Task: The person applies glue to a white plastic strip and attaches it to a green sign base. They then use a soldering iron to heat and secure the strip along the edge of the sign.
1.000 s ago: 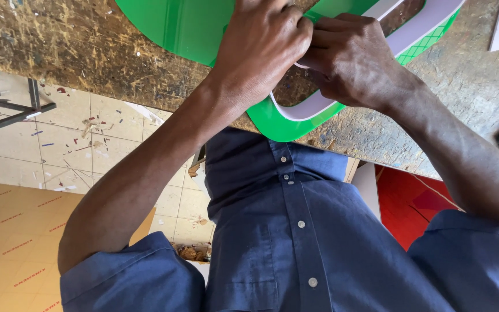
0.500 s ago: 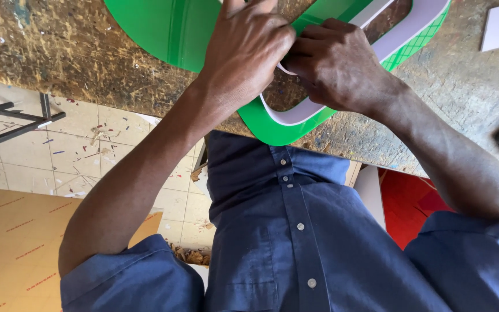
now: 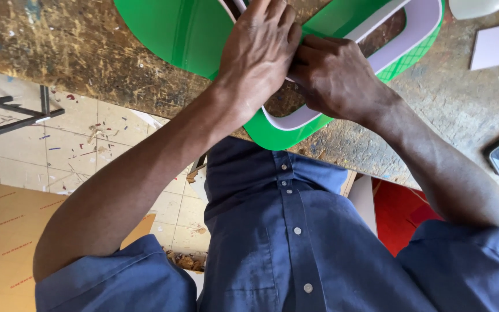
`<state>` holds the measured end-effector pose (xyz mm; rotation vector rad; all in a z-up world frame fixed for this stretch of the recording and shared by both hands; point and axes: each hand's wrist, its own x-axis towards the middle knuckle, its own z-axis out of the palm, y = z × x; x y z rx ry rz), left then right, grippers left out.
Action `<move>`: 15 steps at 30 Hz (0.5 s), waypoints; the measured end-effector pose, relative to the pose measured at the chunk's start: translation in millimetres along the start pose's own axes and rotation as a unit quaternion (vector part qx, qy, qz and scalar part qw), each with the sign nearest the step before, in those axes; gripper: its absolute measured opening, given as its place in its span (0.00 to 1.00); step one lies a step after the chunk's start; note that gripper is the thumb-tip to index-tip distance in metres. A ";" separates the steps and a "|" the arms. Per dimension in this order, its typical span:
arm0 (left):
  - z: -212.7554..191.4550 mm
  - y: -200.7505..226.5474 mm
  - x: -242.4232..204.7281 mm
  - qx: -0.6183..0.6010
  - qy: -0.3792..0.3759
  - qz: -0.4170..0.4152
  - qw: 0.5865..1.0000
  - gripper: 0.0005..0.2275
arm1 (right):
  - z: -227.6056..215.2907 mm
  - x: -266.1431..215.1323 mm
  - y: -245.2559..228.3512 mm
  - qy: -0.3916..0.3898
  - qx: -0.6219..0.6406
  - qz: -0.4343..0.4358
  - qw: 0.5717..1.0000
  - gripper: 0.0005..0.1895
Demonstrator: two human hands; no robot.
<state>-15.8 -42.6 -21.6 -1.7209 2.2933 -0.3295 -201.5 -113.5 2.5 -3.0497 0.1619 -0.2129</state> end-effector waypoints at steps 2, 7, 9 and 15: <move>-0.2 0.0 -0.2 0.002 -0.007 -0.004 1.000 0.17 | 0.1 2.1 -0.5 -0.021 -0.033 -0.005 0.999 0.06; 1.7 -1.8 -7.2 -0.014 0.007 -0.006 1.000 0.19 | -3.5 9.6 -5.3 -0.119 -0.115 -0.001 0.986 0.10; -7.9 -8.6 -11.9 0.008 0.083 -0.015 0.996 0.12 | -8.7 10.5 -6.2 -0.131 -0.135 0.000 0.982 0.10; 2.1 -3.4 -14.3 -0.027 0.062 0.000 0.998 0.21 | -11.1 8.5 -14.8 -0.107 -0.195 0.012 0.975 0.17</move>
